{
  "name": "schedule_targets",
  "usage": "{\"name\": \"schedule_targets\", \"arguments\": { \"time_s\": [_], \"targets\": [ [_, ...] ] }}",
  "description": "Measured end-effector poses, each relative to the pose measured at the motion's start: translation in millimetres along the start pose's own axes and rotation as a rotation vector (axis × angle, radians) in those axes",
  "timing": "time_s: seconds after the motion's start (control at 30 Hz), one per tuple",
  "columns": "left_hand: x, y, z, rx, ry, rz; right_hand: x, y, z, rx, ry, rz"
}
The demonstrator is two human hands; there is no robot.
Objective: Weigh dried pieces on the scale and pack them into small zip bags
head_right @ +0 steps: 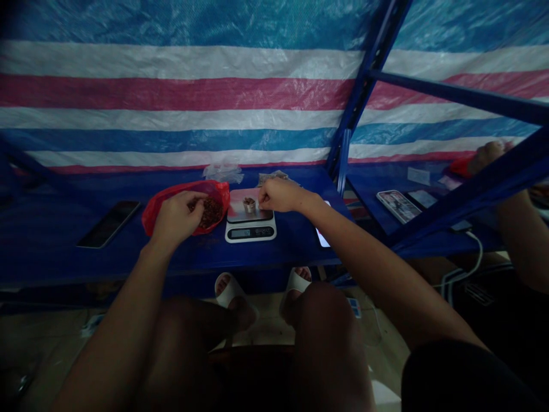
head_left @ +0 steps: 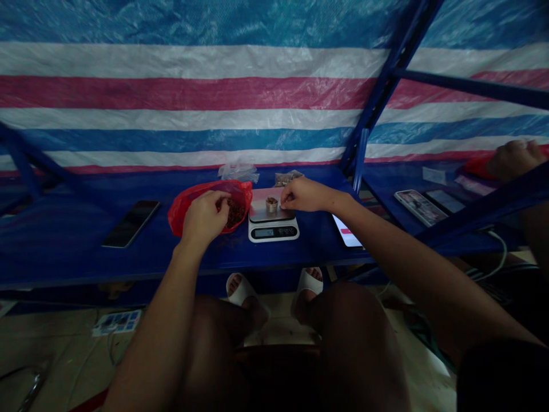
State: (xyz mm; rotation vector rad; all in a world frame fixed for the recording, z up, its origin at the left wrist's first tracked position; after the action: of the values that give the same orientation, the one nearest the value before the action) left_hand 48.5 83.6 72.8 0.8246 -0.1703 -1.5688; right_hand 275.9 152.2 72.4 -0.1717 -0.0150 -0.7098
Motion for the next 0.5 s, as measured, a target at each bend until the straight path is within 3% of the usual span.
{"name": "schedule_targets", "arguments": {
  "time_s": [0.23,0.37,0.5],
  "targets": [
    [0.2,-6.1,-1.0,-0.043,-0.048,0.022,1.5,5.3,2.6,0.047,-0.002,-0.019],
    [1.9,-7.6,-7.5,-0.077,-0.142,0.020,2.3,12.1,21.0,-0.041,0.102,-0.039],
    [4.8,-7.2,-19.6,-0.131,-0.250,-0.009,-2.5,1.8,32.7,-0.116,0.144,0.003]
  ]
}}
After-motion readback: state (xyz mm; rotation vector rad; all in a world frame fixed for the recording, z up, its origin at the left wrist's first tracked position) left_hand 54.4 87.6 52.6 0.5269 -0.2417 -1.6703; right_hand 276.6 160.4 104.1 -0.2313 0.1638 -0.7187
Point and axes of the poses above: each hand's wrist, its own x-axis away from the middle knuckle, its own z-axis out of the back of the hand, y = z × x, the point moved 9 cm from there along -x, towards the middle knuckle, and after that the axes turned 12 degrees about x, right-handed, at the moved point
